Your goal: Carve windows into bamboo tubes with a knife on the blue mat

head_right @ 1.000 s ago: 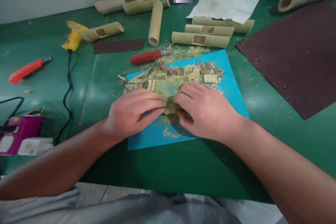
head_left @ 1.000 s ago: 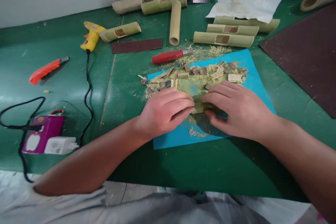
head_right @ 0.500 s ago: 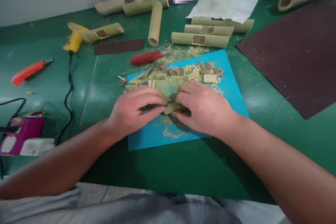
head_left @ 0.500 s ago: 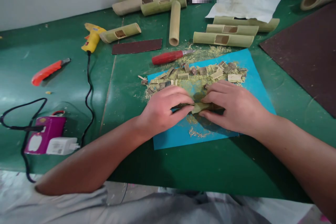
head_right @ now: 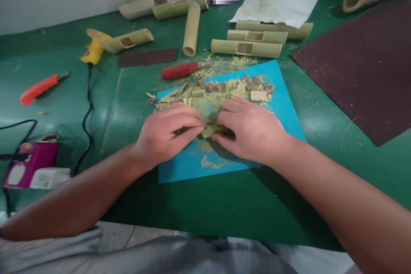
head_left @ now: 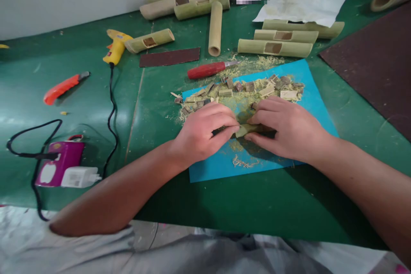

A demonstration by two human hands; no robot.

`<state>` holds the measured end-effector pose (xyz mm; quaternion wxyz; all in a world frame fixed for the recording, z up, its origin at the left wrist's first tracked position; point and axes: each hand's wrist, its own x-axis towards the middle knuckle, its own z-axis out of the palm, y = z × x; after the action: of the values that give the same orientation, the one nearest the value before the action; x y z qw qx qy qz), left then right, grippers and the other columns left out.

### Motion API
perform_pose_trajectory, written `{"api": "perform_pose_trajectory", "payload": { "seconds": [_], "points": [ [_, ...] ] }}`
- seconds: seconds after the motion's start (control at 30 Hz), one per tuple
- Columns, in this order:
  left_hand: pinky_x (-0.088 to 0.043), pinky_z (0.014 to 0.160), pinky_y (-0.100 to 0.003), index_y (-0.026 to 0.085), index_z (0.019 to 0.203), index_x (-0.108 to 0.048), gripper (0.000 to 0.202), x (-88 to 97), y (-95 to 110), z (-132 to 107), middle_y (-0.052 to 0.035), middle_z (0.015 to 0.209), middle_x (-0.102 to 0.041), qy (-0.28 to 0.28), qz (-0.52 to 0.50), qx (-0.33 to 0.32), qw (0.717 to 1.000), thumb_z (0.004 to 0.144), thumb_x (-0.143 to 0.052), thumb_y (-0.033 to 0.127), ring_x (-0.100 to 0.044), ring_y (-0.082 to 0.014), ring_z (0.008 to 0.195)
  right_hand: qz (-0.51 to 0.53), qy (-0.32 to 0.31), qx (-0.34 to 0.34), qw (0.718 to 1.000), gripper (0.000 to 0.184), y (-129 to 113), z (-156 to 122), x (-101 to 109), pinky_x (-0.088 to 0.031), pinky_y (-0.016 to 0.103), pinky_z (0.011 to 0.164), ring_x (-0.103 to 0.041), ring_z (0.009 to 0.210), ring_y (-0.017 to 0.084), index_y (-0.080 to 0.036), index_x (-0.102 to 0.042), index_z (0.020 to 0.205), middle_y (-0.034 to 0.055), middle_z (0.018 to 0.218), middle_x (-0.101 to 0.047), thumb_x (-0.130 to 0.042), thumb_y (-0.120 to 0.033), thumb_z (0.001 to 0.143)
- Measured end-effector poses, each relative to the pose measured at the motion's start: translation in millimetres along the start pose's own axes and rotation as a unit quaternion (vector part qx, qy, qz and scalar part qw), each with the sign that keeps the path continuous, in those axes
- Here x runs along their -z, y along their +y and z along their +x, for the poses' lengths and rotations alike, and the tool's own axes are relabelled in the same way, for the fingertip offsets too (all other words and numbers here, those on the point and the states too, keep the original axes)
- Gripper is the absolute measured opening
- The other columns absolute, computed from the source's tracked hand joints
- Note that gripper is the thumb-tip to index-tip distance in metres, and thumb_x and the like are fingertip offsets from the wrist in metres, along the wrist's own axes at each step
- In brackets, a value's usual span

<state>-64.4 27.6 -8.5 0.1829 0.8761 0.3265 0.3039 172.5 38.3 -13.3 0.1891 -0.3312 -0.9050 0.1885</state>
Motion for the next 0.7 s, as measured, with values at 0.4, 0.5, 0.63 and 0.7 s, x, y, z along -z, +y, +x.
{"api": "perform_pose_trajectory", "payload": {
  "seconds": [0.4, 0.5, 0.63, 0.7],
  "points": [
    [-0.053, 0.081, -0.032, 0.015, 0.090, -0.069, 0.008, -2.4, -2.1, -1.7, -0.0061, 0.093, -0.074, 0.019, 0.033, -0.059, 0.998, 0.096, -0.065, 0.012, -0.066, -0.0163, 0.084, -0.012, -0.005, 0.002, 1.000, 0.024, -2.0, 0.2, 1.3, -0.041, 0.035, 0.073, -0.053, 0.084, 0.023, -0.018, -0.066, 0.083, 0.0082, 0.086, -0.060, -0.056, -0.035, 0.096],
    [-0.054, 0.082, -0.033, 0.016, 0.093, -0.069, 0.006, -0.8, -2.3, -1.4, -0.0064, 0.094, -0.074, 0.012, 0.012, -0.064, 0.998, 0.096, -0.065, 0.012, -0.067, -0.0167, 0.085, -0.007, -0.006, 0.001, 1.000, 0.024, -1.8, 0.5, 1.3, -0.041, 0.035, 0.072, -0.052, 0.084, 0.022, -0.018, -0.066, 0.083, 0.0074, 0.084, -0.059, -0.057, -0.036, 0.096],
    [-0.054, 0.083, -0.033, 0.017, 0.095, -0.069, 0.007, 0.4, -1.6, -2.0, -0.0061, 0.096, -0.074, 0.013, 0.012, -0.066, 0.998, 0.096, -0.064, 0.013, -0.068, -0.0168, 0.087, -0.008, -0.009, 0.000, 1.000, 0.024, -1.1, 0.3, 1.2, -0.039, 0.035, 0.071, -0.052, 0.083, 0.022, -0.018, -0.065, 0.082, 0.0075, 0.085, -0.058, -0.056, -0.036, 0.096],
    [-0.054, 0.082, -0.033, 0.017, 0.093, -0.069, 0.009, 0.4, -2.6, -1.7, -0.0059, 0.095, -0.074, 0.010, 0.019, -0.065, 0.998, 0.097, -0.062, 0.013, -0.068, -0.0168, 0.086, -0.007, -0.010, -0.001, 1.000, 0.024, -1.0, 0.0, 0.9, -0.039, 0.035, 0.071, -0.052, 0.084, 0.023, -0.018, -0.065, 0.084, 0.0080, 0.086, -0.059, -0.056, -0.036, 0.096]
  ]
}}
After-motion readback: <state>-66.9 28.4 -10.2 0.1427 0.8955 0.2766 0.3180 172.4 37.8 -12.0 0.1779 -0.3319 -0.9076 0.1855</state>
